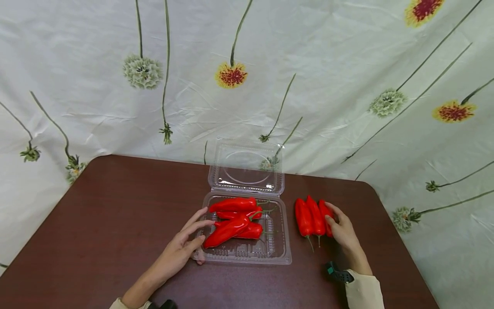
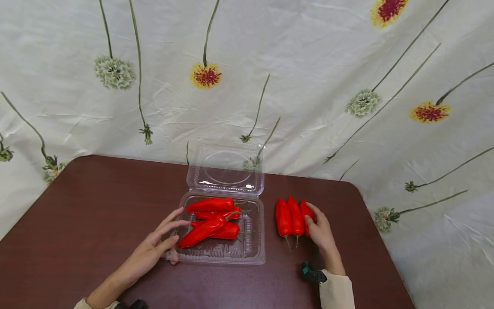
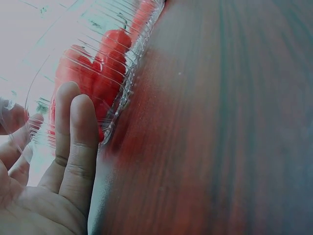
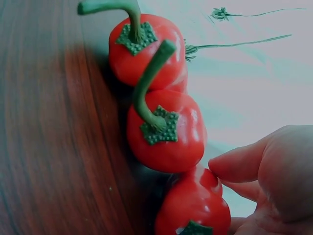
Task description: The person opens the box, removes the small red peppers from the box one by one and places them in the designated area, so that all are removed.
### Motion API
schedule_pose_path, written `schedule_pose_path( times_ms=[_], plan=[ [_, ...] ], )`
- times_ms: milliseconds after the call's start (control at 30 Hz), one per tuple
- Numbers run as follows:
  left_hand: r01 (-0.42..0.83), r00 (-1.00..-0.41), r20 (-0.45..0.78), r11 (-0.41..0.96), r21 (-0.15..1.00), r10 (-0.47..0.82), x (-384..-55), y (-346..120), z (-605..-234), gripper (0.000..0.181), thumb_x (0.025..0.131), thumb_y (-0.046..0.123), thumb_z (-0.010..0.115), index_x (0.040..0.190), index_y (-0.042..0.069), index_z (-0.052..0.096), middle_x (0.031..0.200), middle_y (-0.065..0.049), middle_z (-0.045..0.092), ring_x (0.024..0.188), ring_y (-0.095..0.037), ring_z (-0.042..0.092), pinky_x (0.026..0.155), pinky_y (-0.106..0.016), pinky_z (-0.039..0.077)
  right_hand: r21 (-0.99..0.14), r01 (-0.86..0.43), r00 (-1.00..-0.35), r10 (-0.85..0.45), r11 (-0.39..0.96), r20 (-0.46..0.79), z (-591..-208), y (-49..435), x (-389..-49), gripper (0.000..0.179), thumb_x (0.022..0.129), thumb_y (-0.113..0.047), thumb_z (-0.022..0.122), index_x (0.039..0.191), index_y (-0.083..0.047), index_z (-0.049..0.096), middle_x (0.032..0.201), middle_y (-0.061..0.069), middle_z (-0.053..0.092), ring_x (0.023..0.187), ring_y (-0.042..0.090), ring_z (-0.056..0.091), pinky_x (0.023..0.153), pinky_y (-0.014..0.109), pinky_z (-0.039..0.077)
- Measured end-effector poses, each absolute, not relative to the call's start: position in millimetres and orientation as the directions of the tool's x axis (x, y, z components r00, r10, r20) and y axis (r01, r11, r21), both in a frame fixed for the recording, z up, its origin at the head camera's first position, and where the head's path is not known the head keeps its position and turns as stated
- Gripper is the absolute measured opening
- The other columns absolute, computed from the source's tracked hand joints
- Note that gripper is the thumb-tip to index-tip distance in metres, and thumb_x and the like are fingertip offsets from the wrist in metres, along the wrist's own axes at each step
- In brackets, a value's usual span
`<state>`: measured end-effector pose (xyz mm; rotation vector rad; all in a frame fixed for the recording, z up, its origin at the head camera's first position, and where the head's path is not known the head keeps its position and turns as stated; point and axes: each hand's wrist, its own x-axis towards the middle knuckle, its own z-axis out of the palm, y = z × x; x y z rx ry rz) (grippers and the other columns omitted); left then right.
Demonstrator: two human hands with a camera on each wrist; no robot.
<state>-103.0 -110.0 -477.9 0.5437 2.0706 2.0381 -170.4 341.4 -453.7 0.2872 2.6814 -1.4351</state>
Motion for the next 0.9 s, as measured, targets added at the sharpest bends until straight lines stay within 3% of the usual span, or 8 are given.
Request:
schedule_pose_path(
  times_ms=[200, 433, 633, 733, 833, 900],
  plan=[
    [0.128, -0.918, 0.12, -0.004, 0.992, 0.379, -102, -110, -477, 0.037, 0.104, 0.003, 0.049, 0.14, -0.001, 0.05, 0.166, -0.011, 0.011, 0.059, -0.025, 0.064, 0.06, -0.031, 0.059, -0.814, 0.202, -0.979, 0.128, 0.545, -0.157, -453, 344, -170, 0.048, 0.105, -0.009, 0.047, 0.152, -0.006, 0.039, 0.142, 0.023, 0.048, 0.098, 0.023, 0.055, 0.07, 0.024, 0.05],
    [0.11, -0.921, 0.097, 0.014, 0.994, 0.377, -103, -110, -478, 0.037, 0.104, 0.003, 0.049, 0.141, 0.001, 0.051, 0.166, -0.008, 0.012, 0.059, -0.025, 0.065, 0.06, -0.031, 0.059, -0.807, 0.188, -0.982, 0.124, 0.559, -0.143, -449, 346, -168, 0.048, 0.105, -0.009, 0.048, 0.152, -0.005, 0.039, 0.149, 0.022, 0.045, 0.113, 0.028, 0.053, 0.077, 0.02, 0.048],
    [0.115, -0.92, 0.098, 0.023, 0.993, 0.379, -103, -109, -480, 0.038, 0.104, 0.004, 0.049, 0.142, 0.002, 0.05, 0.166, -0.007, 0.011, 0.059, -0.025, 0.065, 0.061, -0.031, 0.059, -0.806, 0.143, -0.987, 0.14, 0.575, -0.075, -443, 346, -168, 0.045, 0.104, -0.006, 0.048, 0.148, -0.004, 0.045, 0.124, 0.027, 0.058, 0.09, 0.016, 0.056, 0.07, 0.021, 0.047],
    [0.118, -0.919, 0.101, 0.022, 0.993, 0.381, -103, -110, -481, 0.038, 0.104, 0.004, 0.049, 0.142, 0.003, 0.05, 0.167, -0.007, 0.011, 0.059, -0.025, 0.065, 0.061, -0.031, 0.059, -0.801, 0.107, -0.991, 0.133, 0.589, -0.035, -438, 344, -167, 0.044, 0.104, -0.005, 0.048, 0.148, -0.004, 0.045, 0.12, 0.027, 0.059, 0.087, 0.02, 0.056, 0.068, 0.022, 0.047],
    [0.121, -0.918, 0.104, 0.02, 0.992, 0.383, -104, -110, -481, 0.038, 0.104, 0.004, 0.049, 0.142, 0.002, 0.05, 0.166, -0.008, 0.011, 0.059, -0.025, 0.065, 0.06, -0.032, 0.059, -0.798, 0.079, -0.994, 0.111, 0.598, -0.015, -432, 341, -165, 0.045, 0.104, -0.006, 0.048, 0.149, -0.004, 0.044, 0.137, 0.025, 0.053, 0.105, 0.028, 0.058, 0.078, 0.023, 0.049],
    [0.123, -0.918, 0.106, 0.02, 0.992, 0.383, -104, -110, -481, 0.038, 0.104, 0.004, 0.049, 0.142, 0.002, 0.05, 0.166, -0.008, 0.011, 0.059, -0.025, 0.065, 0.06, -0.032, 0.059, -0.805, 0.064, -0.995, 0.095, 0.59, -0.009, -429, 338, -164, 0.045, 0.104, -0.006, 0.048, 0.149, -0.004, 0.043, 0.15, 0.023, 0.044, 0.122, 0.035, 0.053, 0.093, 0.031, 0.049]
  ],
)
